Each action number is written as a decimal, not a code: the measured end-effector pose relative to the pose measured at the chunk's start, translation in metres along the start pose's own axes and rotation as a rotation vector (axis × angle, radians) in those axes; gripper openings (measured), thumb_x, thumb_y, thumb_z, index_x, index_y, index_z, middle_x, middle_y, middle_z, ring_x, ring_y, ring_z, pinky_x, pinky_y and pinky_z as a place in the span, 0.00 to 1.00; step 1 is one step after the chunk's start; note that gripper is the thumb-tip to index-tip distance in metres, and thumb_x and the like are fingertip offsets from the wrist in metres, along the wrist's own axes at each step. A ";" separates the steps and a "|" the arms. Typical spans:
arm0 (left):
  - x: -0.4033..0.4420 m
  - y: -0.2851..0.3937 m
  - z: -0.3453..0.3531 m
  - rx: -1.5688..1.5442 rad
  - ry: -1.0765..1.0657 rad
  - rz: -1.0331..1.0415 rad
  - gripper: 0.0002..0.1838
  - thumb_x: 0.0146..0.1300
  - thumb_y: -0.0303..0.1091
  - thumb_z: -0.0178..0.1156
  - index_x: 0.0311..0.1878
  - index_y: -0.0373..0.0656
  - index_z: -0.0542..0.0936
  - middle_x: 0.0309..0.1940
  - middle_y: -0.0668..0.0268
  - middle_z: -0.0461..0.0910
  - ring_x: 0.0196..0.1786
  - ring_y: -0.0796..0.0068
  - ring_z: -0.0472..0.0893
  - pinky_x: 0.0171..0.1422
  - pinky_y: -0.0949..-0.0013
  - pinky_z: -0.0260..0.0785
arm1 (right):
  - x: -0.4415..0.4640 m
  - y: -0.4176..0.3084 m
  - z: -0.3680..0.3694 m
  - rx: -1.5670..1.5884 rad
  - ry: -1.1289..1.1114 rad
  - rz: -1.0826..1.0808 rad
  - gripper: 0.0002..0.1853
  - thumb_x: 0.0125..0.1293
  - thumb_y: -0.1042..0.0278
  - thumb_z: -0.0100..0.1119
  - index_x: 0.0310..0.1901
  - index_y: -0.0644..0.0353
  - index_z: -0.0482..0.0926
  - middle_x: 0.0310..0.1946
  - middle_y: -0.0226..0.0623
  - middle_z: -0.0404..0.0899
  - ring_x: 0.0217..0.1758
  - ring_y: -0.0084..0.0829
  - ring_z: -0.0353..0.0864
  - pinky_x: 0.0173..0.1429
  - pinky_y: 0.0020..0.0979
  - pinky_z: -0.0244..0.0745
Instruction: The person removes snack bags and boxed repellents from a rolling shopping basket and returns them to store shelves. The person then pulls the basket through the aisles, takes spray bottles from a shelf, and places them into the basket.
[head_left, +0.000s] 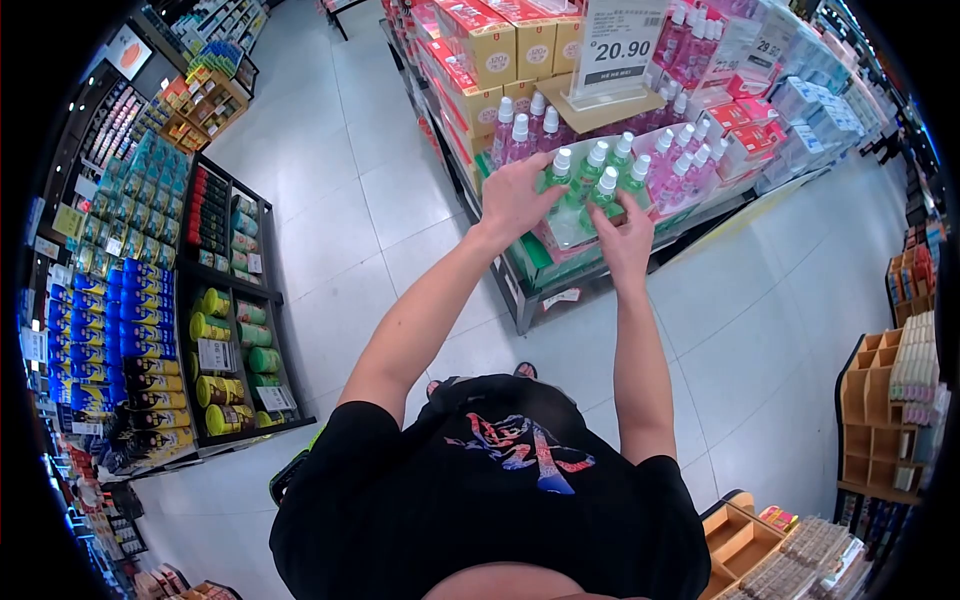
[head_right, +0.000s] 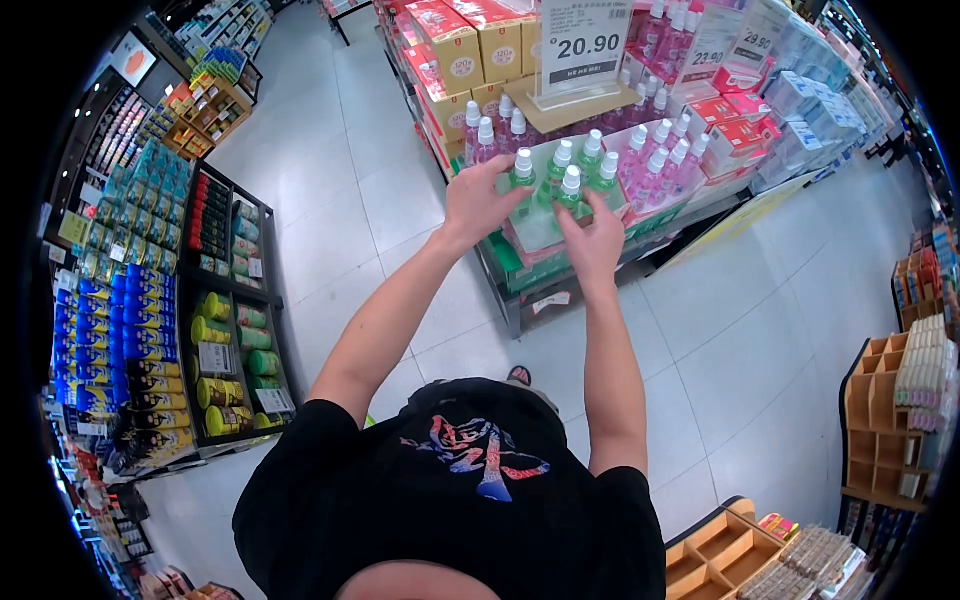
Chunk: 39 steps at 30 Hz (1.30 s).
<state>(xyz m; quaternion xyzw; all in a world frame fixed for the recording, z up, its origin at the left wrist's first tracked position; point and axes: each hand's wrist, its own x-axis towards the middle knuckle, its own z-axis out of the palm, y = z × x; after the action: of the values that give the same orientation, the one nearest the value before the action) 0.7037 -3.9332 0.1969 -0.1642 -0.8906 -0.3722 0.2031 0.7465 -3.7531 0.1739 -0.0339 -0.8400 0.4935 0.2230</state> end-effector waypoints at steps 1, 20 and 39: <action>-0.001 -0.001 0.001 -0.016 0.016 0.009 0.24 0.49 0.44 0.68 0.49 0.44 0.80 0.34 0.59 0.83 0.31 0.62 0.82 0.39 0.64 0.73 | 0.001 0.002 0.001 0.000 -0.001 0.002 0.21 0.50 0.61 0.68 0.45 0.59 0.81 0.18 0.36 0.78 0.18 0.26 0.75 0.29 0.27 0.68; -0.008 -0.006 0.009 0.038 0.063 0.107 0.24 0.53 0.41 0.66 0.52 0.43 0.76 0.41 0.58 0.82 0.38 0.57 0.82 0.42 0.61 0.74 | 0.008 0.017 -0.004 0.177 -0.206 -0.039 0.23 0.57 0.81 0.62 0.55 0.64 0.72 0.28 0.28 0.76 0.26 0.16 0.68 0.30 0.20 0.65; 0.000 -0.017 0.011 -0.178 0.094 0.000 0.22 0.50 0.33 0.68 0.48 0.37 0.76 0.28 0.59 0.80 0.25 0.66 0.80 0.33 0.67 0.71 | 0.007 0.010 0.001 0.086 -0.082 -0.153 0.21 0.51 0.74 0.66 0.50 0.63 0.77 0.32 0.35 0.79 0.28 0.23 0.72 0.34 0.27 0.68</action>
<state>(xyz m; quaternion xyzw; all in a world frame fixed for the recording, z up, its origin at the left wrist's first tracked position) 0.6933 -3.9364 0.1795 -0.1640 -0.8435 -0.4571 0.2295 0.7382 -3.7469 0.1672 0.0603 -0.8265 0.5117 0.2269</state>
